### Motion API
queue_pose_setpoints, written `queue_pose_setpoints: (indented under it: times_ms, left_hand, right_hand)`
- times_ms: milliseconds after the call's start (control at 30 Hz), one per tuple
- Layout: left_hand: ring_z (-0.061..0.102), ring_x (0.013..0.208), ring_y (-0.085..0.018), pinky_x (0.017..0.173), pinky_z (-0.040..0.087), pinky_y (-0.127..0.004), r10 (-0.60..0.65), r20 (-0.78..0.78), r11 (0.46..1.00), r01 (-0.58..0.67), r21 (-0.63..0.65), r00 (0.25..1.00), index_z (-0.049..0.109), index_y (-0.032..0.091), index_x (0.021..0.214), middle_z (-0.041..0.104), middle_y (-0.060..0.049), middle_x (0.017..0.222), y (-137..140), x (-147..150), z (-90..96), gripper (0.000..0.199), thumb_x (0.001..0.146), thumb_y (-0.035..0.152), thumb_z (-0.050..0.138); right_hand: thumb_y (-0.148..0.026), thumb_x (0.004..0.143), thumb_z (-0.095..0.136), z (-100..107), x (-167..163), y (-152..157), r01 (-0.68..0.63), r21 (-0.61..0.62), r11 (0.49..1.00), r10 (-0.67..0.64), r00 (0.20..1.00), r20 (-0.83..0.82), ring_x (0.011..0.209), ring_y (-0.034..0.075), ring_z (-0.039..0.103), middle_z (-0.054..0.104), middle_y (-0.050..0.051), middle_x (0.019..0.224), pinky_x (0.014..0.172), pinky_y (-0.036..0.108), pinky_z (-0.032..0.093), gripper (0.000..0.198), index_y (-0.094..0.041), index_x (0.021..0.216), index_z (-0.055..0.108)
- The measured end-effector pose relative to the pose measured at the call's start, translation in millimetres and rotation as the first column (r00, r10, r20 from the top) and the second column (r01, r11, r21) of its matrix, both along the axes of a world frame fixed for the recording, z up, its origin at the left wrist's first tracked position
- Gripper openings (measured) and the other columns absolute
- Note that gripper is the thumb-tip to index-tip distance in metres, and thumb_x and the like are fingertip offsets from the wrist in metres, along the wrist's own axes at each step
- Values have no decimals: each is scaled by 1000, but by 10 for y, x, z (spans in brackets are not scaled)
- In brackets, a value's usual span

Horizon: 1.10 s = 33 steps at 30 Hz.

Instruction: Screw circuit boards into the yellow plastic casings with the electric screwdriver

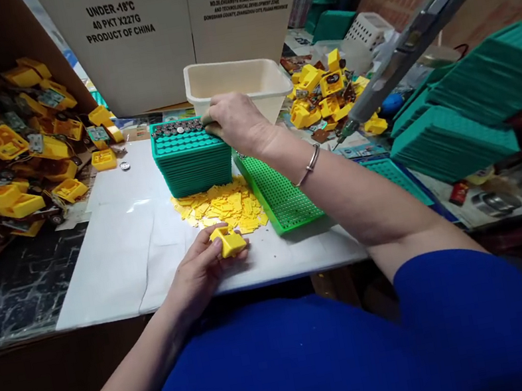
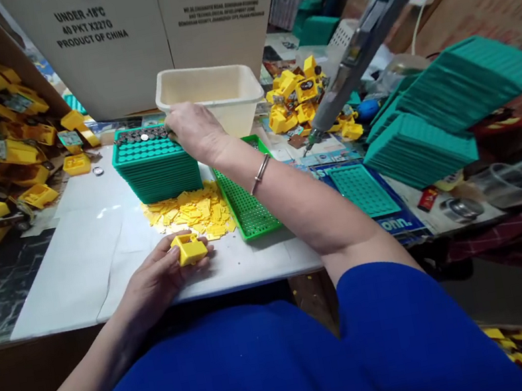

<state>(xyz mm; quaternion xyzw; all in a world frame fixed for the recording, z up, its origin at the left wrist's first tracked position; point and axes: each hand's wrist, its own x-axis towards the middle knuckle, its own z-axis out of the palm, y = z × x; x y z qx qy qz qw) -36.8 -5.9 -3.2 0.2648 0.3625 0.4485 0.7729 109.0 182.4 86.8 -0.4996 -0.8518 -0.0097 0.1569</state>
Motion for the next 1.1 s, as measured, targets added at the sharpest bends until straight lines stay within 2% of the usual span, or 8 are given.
queue_pose_setpoints:
  times_ms: [167,367,500,633,733,867,967,1100]
  left_hand:
    - [70,101,-29,83,57,-37,-6,-23,1000,6,-7,1000,56,13,111,71,-15,110,-12,2,32,26,89,27,61]
    - [71,102,-29,83,57,-38,4,-33,1000,-4,4,999,55,15,109,72,-14,108,-39,7,68,26,89,29,61]
    - [71,102,-30,89,55,-43,6,-48,1000,-7,-10,999,53,17,108,73,-13,108,-68,-24,82,26,87,28,62]
    - [71,103,-31,95,52,-47,3,-80,1000,-5,-28,997,52,17,110,73,-12,108,-131,-71,81,28,84,19,62]
    - [71,103,-31,97,51,-48,11,-94,1000,-14,-24,995,52,17,110,73,-12,107,-193,-91,92,28,83,17,62]
    - [70,106,-31,101,48,-48,32,-105,999,-35,-27,994,53,18,113,72,-10,108,-253,-86,120,35,80,15,65]
    - [70,106,-29,104,46,-47,45,-88,998,-48,-32,995,52,18,115,72,-8,106,-284,-65,137,40,77,12,65]
    - [70,105,-27,106,44,-47,56,-70,997,-59,-44,996,51,18,114,73,-8,104,-323,-43,156,43,75,9,64]
  right_hand:
    - [-17,89,58,7,-27,70,33,0,999,-33,999,0,97,23,62,69,11,101,88,36,45,21,-14,102,74]
    - [-22,86,63,-43,46,228,-96,47,994,96,995,-14,86,19,63,71,6,85,80,33,47,15,-18,92,76]
    - [-25,89,55,-34,17,277,-6,63,998,-1,994,108,83,14,64,70,6,81,77,32,43,25,-13,93,76]
    - [-16,81,63,-52,-60,326,11,112,994,-24,993,114,77,19,62,71,7,79,73,35,45,14,-20,87,75]
    - [-9,81,59,-81,-100,353,8,133,991,-19,997,80,78,21,61,69,8,78,73,35,46,18,-21,83,72]
    - [-7,83,50,-71,-116,327,18,81,997,-23,998,65,81,21,60,64,8,72,75,33,45,22,-19,83,68]
    - [-6,84,47,-41,-107,279,19,42,999,-22,997,76,86,20,60,64,8,79,78,32,44,23,-19,86,65]
    - [-9,90,43,12,-92,234,-42,5,999,41,995,89,95,16,61,64,7,93,84,31,44,23,-17,96,63]
